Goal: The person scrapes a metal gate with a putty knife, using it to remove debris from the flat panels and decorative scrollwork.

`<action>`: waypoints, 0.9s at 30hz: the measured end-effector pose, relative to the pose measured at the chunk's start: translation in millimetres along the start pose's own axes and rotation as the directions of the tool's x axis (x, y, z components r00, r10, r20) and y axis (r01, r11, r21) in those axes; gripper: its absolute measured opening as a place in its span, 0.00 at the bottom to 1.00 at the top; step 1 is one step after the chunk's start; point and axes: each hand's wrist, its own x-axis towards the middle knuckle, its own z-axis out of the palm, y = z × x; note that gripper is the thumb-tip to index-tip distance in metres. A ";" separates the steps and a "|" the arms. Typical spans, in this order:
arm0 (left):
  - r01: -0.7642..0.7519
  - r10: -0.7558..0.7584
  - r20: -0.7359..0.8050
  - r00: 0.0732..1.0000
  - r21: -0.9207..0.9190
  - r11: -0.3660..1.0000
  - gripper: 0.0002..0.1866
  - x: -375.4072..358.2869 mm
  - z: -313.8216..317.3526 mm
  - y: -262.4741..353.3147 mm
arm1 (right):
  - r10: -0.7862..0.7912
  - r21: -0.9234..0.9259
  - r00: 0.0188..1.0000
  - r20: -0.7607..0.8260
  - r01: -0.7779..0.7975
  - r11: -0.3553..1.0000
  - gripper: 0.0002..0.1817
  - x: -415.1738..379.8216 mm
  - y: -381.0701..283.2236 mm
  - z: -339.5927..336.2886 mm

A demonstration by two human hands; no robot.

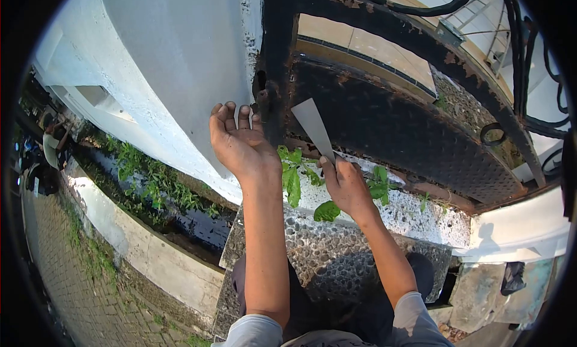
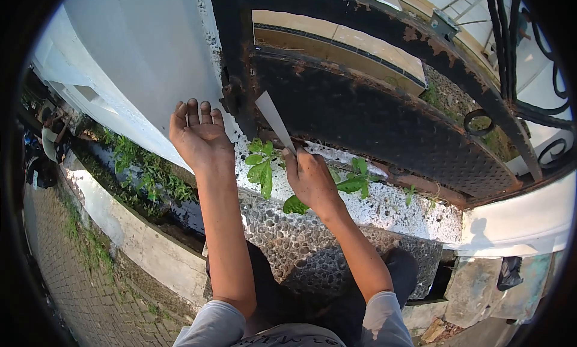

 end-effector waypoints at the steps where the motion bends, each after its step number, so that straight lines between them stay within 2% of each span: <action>1: -0.002 0.002 -0.012 1.000 0.002 1.000 0.08 -1.0 -0.6 0.3 | -0.043 0.049 0.998 -0.048 0.045 0.998 0.18 -3.8 -12.0 -7.8; 4: -0.009 0.009 0.002 1.000 0.009 1.000 0.08 -1.4 0.0 -1.0 | -0.178 0.181 0.955 -0.238 0.224 0.958 0.19 -0.4 -50.1 -30.2; 6: -0.008 0.008 0.008 1.000 0.020 1.000 0.08 -0.3 -1.2 -3.3 | -0.178 0.125 0.943 -0.280 0.220 0.968 0.19 14.4 -47.9 -20.9; 8: 0.002 -0.002 0.024 1.000 0.020 1.000 0.08 0.2 -2.7 -4.0 | -0.226 -0.053 0.936 -0.269 0.220 0.974 0.19 24.1 -12.8 2.3; 9: 0.005 -0.006 0.035 0.999 0.010 1.000 0.08 0.8 -3.6 -2.9 | -0.332 -0.087 0.904 -0.269 0.321 0.943 0.20 17.9 2.5 6.8; 12: 0.002 -0.002 0.014 1.000 -0.008 1.000 0.08 0.7 -1.5 -1.0 | -0.184 0.017 0.978 -0.101 0.186 0.982 0.20 -0.7 0.1 -6.9; 13: 0.003 -0.003 0.000 1.000 -0.007 1.000 0.08 -0.6 -1.5 -1.2 | -0.071 0.054 0.993 -0.094 0.076 0.996 0.20 -2.1 -23.7 -19.0; 16: -0.006 0.006 0.008 1.000 0.013 1.000 0.09 -1.7 -0.6 -3.5 | -0.116 0.177 0.961 -0.252 0.163 0.971 0.18 12.1 -52.9 -24.6; 17: -0.004 0.004 0.010 1.000 0.019 1.000 0.09 -1.7 -0.8 -3.9 | -0.178 0.075 0.954 -0.240 0.201 0.977 0.18 23.6 -41.8 -16.4; 20: 0.001 -0.002 0.030 1.000 0.022 1.000 0.09 -0.4 -1.8 -4.5 | -0.174 -0.034 0.963 -0.205 0.171 0.985 0.19 15.9 1.5 16.2; 21: -0.002 0.002 0.035 0.999 0.015 1.000 0.09 0.2 -2.8 -3.4 | 0.134 -0.016 0.982 0.134 -0.133 0.991 0.21 7.8 -3.3 2.8; 24: 0.015 -0.016 0.046 0.999 0.019 1.000 0.09 0.9 -4.1 0.9 | 0.214 -0.118 0.946 0.245 -0.190 0.975 0.22 -15.2 36.4 12.3; 27: 0.009 -0.012 0.064 0.998 0.060 0.998 0.10 2.9 -8.1 0.9 | 0.120 -0.014 0.986 0.113 -0.120 0.993 0.22 -35.8 40.3 0.1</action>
